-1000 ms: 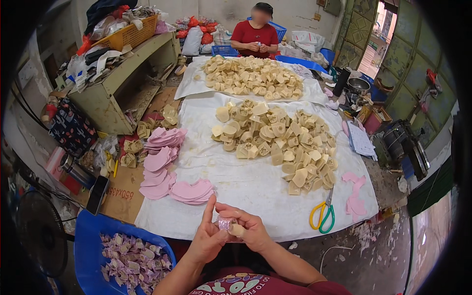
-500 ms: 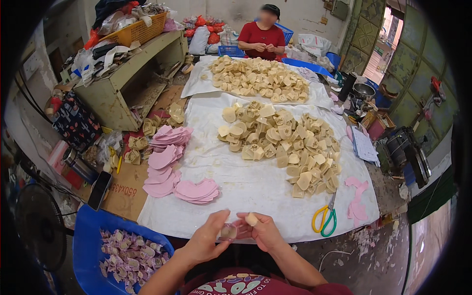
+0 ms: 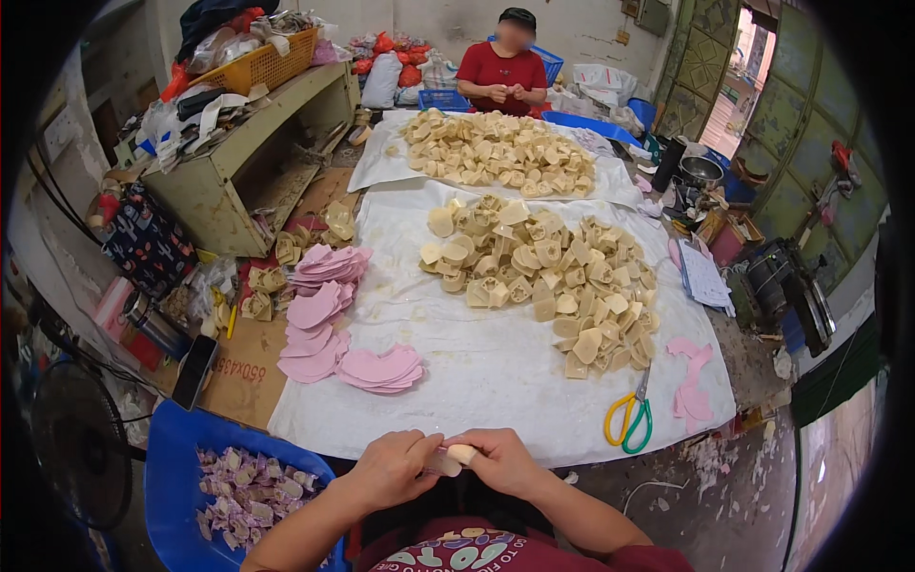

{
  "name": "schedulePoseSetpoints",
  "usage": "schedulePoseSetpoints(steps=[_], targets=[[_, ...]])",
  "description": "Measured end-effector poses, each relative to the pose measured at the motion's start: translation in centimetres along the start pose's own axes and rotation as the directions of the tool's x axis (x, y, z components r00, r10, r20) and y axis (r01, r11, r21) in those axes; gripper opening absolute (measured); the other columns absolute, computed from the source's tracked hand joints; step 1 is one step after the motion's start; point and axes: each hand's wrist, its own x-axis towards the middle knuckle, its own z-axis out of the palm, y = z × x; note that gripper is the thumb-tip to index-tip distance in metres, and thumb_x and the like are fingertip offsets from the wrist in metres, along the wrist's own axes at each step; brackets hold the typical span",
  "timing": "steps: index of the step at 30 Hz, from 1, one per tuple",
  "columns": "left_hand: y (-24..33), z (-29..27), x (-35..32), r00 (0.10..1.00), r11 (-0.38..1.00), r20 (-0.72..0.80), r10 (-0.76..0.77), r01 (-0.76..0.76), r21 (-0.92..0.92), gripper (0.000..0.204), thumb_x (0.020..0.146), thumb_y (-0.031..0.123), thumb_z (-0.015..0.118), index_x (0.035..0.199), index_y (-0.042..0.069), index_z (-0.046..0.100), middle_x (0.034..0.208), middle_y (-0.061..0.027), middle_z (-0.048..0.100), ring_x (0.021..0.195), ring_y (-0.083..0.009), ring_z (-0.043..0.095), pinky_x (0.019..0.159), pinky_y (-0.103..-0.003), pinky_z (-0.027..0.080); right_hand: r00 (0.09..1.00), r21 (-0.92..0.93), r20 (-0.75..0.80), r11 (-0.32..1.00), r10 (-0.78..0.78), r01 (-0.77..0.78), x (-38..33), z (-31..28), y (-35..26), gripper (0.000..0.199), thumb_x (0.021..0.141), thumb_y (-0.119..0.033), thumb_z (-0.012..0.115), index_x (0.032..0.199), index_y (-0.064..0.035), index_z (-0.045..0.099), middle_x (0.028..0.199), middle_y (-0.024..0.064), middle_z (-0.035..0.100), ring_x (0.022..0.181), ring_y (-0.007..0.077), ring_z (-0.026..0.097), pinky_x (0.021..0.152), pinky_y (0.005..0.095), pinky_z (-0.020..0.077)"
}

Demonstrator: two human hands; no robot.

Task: The person repeatedly picks up pink foam cutouts and beige plastic molds from a table, inserts the foam into the molds, and places the assembled units into a blue bin. The person occasionally sorts through the pile of molds to find the correct orientation.

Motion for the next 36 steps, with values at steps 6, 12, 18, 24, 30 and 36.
schedulePoseSetpoints(steps=[6, 12, 18, 24, 30, 36], targets=[[0.4, 0.6, 1.2, 0.984, 0.984, -0.142, -0.105, 0.082, -0.158, 0.048, 0.068, 0.02, 0.08, 0.109, 0.004, 0.062, 0.084, -0.0101, 0.064, 0.068, -0.0252, 0.064, 0.06, -0.035, 0.052, 0.996, 0.093, -0.057, 0.992, -0.075, 0.081, 0.5, -1.0, -0.1, 0.022, 0.091, -0.005, 0.056, 0.108, 0.001, 0.068, 0.095, 0.0092, 0.071, 0.086, 0.0121, 0.063, 0.076, 0.0265, 0.0498], [0.8, 2.2, 2.8, 0.951, 0.984, -0.264, -0.161, 0.135, -0.114, 0.047, 0.068, 0.02, 0.081, 0.109, 0.004, 0.063, 0.078, -0.0087, 0.064, 0.06, -0.0208, 0.062, 0.055, -0.032, 0.05, 0.972, -0.097, -0.195, 0.989, -0.132, 0.115, 1.0, -0.9, -1.0, 0.022, 0.093, -0.006, 0.056, 0.111, 0.0005, 0.068, 0.102, 0.0073, 0.07, 0.092, 0.0124, 0.063, 0.082, 0.0268, 0.0493], [1.9, 2.4, 3.5, 0.897, 0.962, -0.374, -0.234, 0.158, -0.223, 0.042, 0.068, 0.02, 0.081, 0.104, 0.005, 0.064, 0.061, -0.0036, 0.058, 0.049, -0.0116, 0.052, 0.047, -0.027, 0.043, 0.98, 0.231, -0.185, 0.967, -0.067, 0.11, 1.3, -1.9, -0.1, 0.024, 0.096, -0.011, 0.055, 0.113, 0.0006, 0.067, 0.1, 0.0061, 0.07, 0.093, 0.0132, 0.063, 0.085, 0.0282, 0.0486], [2.4, 2.7, 4.5, 0.827, 0.892, -0.369, -0.424, 0.311, -0.329, 0.038, 0.069, 0.019, 0.081, 0.098, 0.004, 0.062, 0.065, -0.0041, 0.06, 0.049, -0.0107, 0.052, 0.048, -0.026, 0.043, 0.965, 0.37, -0.261, 0.921, -0.024, 0.123, 1.9, -1.0, -0.4, 0.027, 0.097, -0.011, 0.053, 0.118, 0.0015, 0.064, 0.099, 0.0034, 0.068, 0.09, 0.0097, 0.06, 0.081, 0.0251, 0.0478], [2.3, 4.4, 5.2, 0.779, 0.913, -0.481, -0.403, 0.304, -0.272, 0.037, 0.07, 0.017, 0.081, 0.096, 0.001, 0.06, 0.064, -0.0055, 0.06, 0.052, -0.0101, 0.054, 0.049, -0.026, 0.044, 0.915, 0.176, -0.396, 0.971, -0.081, 0.162, 2.7, 0.0, 0.1, 0.029, 0.098, -0.012, 0.053, 0.12, 0.0033, 0.063, 0.103, 0.0054, 0.067, 0.091, 0.0109, 0.059, 0.083, 0.0258, 0.0476], [2.3, 4.0, 5.1, 0.751, 0.852, -0.44, -0.493, 0.313, -0.42, 0.034, 0.069, 0.017, 0.081, 0.09, 0.001, 0.059, 0.063, -0.0059, 0.061, 0.052, -0.01, 0.054, 0.048, -0.026, 0.043, 0.941, 0.392, -0.336, 0.903, -0.038, 0.176, 3.0, -0.1, 0.8, 0.027, 0.097, -0.01, 0.05, 0.119, 0.0022, 0.062, 0.105, 0.0067, 0.067, 0.096, 0.0118, 0.06, 0.086, 0.0262, 0.0473]])
